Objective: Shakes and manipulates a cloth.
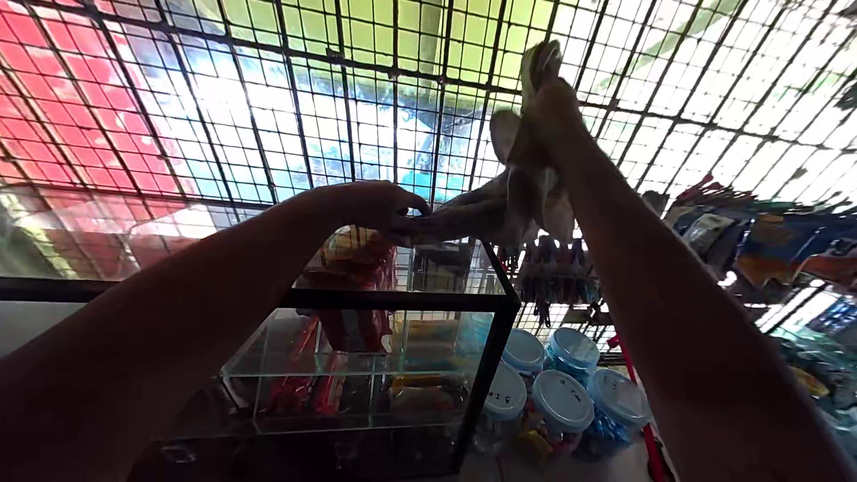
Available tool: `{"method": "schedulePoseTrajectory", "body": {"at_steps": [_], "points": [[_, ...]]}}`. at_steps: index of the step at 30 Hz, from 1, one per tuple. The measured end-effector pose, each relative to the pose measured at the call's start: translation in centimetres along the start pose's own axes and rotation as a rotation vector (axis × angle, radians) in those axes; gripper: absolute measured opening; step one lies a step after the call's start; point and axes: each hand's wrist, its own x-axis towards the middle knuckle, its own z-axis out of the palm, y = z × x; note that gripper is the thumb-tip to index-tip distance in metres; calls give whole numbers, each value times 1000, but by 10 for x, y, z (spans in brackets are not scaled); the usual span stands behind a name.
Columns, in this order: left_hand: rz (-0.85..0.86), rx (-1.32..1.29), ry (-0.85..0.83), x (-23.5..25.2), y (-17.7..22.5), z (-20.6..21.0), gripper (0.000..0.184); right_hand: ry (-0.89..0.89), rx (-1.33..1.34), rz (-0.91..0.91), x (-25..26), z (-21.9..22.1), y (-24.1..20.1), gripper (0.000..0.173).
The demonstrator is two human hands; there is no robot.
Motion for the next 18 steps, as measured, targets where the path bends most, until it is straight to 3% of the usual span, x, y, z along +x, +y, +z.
{"method": "schedulePoseTrajectory", "body": {"at_steps": [3, 8, 13, 18], "points": [[-9, -10, -34, -1, 3, -3, 27, -14, -171, 68, -27, 32, 13, 41], [-83, -37, -56, -6, 2, -8, 24, -64, -153, 146, -45, 74, 31, 36], [-108, -124, -33, -8, -6, -5, 19, -126, -236, 142, -47, 54, 30, 37], [-142, -12, -63, -5, 1, -8, 18, -92, -390, 94, -36, 38, 33, 36]]}}
